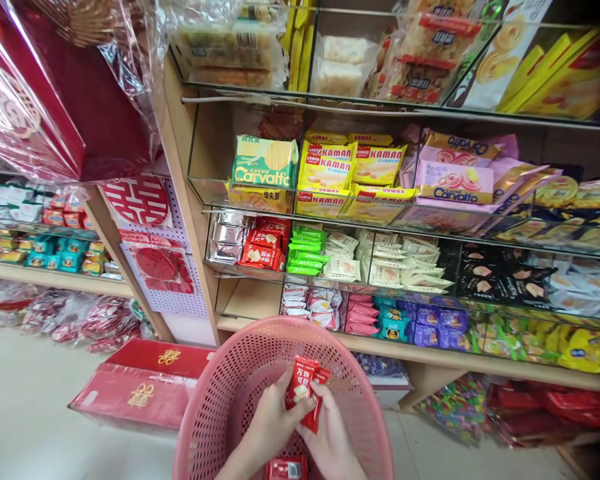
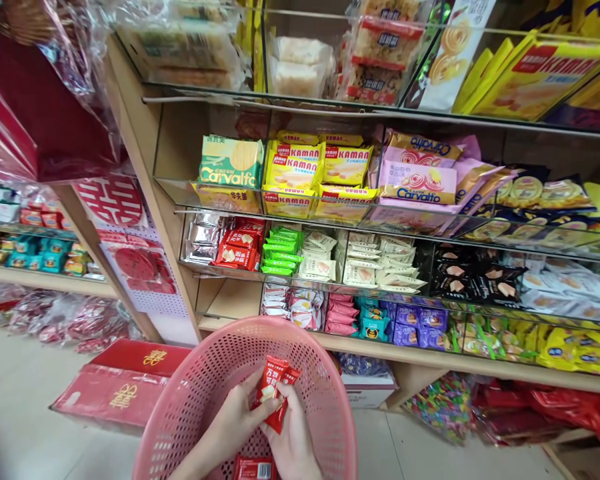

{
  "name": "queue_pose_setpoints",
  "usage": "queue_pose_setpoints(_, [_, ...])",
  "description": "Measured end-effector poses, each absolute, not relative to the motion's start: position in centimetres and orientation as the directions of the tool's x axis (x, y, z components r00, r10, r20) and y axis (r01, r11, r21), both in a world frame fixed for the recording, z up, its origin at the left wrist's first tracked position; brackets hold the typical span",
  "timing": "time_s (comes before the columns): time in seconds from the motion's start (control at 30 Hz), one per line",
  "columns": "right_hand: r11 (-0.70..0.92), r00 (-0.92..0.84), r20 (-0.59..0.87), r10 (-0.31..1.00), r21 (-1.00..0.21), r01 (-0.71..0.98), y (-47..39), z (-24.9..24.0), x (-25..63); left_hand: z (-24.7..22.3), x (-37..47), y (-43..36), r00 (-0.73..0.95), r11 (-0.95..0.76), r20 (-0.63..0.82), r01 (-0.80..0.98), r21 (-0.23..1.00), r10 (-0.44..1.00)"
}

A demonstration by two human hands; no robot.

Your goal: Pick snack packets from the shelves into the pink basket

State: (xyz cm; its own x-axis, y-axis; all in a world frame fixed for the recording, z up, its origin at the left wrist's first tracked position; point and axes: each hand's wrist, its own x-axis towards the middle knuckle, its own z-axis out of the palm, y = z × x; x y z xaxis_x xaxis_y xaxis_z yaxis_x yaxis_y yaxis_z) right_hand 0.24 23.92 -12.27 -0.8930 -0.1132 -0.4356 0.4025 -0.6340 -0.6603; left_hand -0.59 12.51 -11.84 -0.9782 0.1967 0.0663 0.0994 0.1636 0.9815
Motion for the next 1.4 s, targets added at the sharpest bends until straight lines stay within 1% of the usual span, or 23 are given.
queue_pose_setpoints(0.1, [-0.693,-0.867,-0.483,-0.123,-0.583,0.423,23.5,-12.2,0.5,-11.8,0.1,12.6,-0.983,0.252,0.04,0.086,0.964,0.181])
queue_pose_setpoints(0.27, [-0.7,-0.867,-0.493,-0.076,-0.593,0.398,23.0,-12.2,0.9,-11.5,0.6,12.9,-0.986,0.333,-0.004,0.051,0.942,0.165])
queue_pose_setpoints(0.47, [-0.686,-0.868,-0.494,-0.057,-0.612,0.394,22.6,-12.3,1.2,-11.5,0.4,13.5,-0.978,0.241,-0.007,0.044,0.969,0.208])
queue_pose_setpoints(0.63, [-0.624,-0.901,-0.429,-0.062,-0.688,0.37,23.0,-13.4,1.3,-12.7,-0.3,13.1,-0.97,0.097,0.014,0.039,0.994,0.242])
queue_pose_setpoints(0.7, [-0.517,-0.936,-0.35,-0.041,-0.794,0.32,23.9,-14.0,1.0,-13.6,-1.0,12.2,-0.967,0.036,0.044,0.055,0.998,0.25])
queue_pose_setpoints(0.73, [-0.41,-0.952,-0.305,-0.015,-0.867,0.284,24.5,-14.4,0.8,-14.0,-1.3,11.6,-0.971,0.024,0.061,0.068,0.997,0.23])
queue_pose_setpoints(0.77, [-0.258,-0.968,-0.251,0.001,-0.935,0.243,25.2,-14.8,0.7,-14.5,-1.7,10.9,-0.979,0.027,0.073,0.08,0.996,0.19])
queue_pose_setpoints(0.8, [-0.061,-0.981,-0.192,-0.016,-0.979,0.192,25.8,-15.2,0.6,-14.9,-2.0,10.3,-0.987,0.043,0.079,0.086,0.995,0.138])
queue_pose_setpoints(0.83, [0.167,-0.987,-0.145,-0.077,-0.977,0.13,26.3,-15.7,0.5,-15.4,-2.3,9.7,-0.993,0.064,0.078,0.084,0.994,0.084])
queue_pose_setpoints(0.87, [0.397,-0.977,-0.132,-0.17,-0.916,0.055,26.6,-16.3,0.5,-15.8,-2.5,9.2,-0.997,0.085,0.07,0.072,0.994,0.032])
queue_pose_setpoints(0.9, [0.597,-0.949,-0.165,-0.269,-0.802,-0.03,26.6,-16.9,0.6,-16.2,-2.6,8.8,-0.998,0.102,0.058,0.056,0.993,-0.013])
queue_pose_setpoints(0.93, [0.744,-0.91,-0.229,-0.347,-0.658,-0.118,26.4,-17.7,0.8,-16.5,-2.6,8.6,-0.998,0.113,0.047,0.042,0.993,-0.049])
queue_pose_setpoints(0.97, [0.836,-0.868,-0.303,-0.392,-0.512,-0.199,25.9,-18.7,1.0,-16.7,-2.6,8.4,-0.996,0.123,0.042,0.032,0.992,-0.078])
queue_pose_setpoints(1.0, [0.885,-0.838,-0.364,-0.406,-0.386,-0.262,25.3,-19.7,1.3,-16.8,-2.5,8.3,-0.994,0.131,0.041,0.028,0.991,-0.1])
queue_pose_setpoints(1.07, [0.905,-0.814,-0.399,-0.423,-0.234,-0.356,23.9,-21.8,1.9,-16.9,-2.2,8.2,-0.99,0.142,0.047,0.028,0.989,-0.131])
queue_pose_setpoints(1.1, [0.903,-0.819,-0.38,-0.43,-0.195,-0.384,23.3,-22.8,2.1,-16.8,-2.0,8.2,-0.989,0.147,0.051,0.031,0.989,-0.137])
queue_pose_setpoints(1.17, [0.898,-0.833,-0.337,-0.439,-0.167,-0.407,22.5,-24.0,2.4,-16.6,-1.9,8.1,-0.989,0.156,0.051,0.029,0.987,-0.141])
queue_pose_setpoints(1.23, [0.9,-0.836,-0.335,-0.434,-0.204,-0.386,22.5,-24.1,2.2,-16.1,-1.7,7.9,-0.989,0.159,0.041,0.018,0.987,-0.144])
queue_pose_setpoints(1.27, [0.898,-0.837,-0.34,-0.428,-0.264,-0.352,22.8,-23.6,1.9,-15.9,-1.7,7.8,-0.988,0.154,0.035,0.012,0.988,-0.148])
queue_pose_setpoints(1.3, [0.883,-0.842,-0.341,-0.419,-0.369,-0.29,23.2,-22.8,1.6,-15.5,-1.6,7.6,-0.987,0.145,0.032,0.01,0.989,-0.154])
queue_pose_setpoints(1.33, [0.835,-0.85,-0.341,-0.403,-0.516,-0.189,23.6,-21.7,1.3,-15.2,-1.6,7.4,-0.987,0.129,0.033,0.013,0.992,-0.16])
queue_pose_setpoints(1.37, [0.728,-0.86,-0.34,-0.381,-0.684,-0.052,24.1,-20.4,0.9,-14.7,-1.6,7.2,-0.986,0.105,0.039,0.022,0.994,-0.161])
queue_pose_setpoints(1.4, [0.539,-0.866,-0.343,-0.363,-0.836,0.105,24.6,-19.0,0.5,-14.3,-1.5,7.0,-0.987,0.073,0.045,0.034,0.997,-0.156])
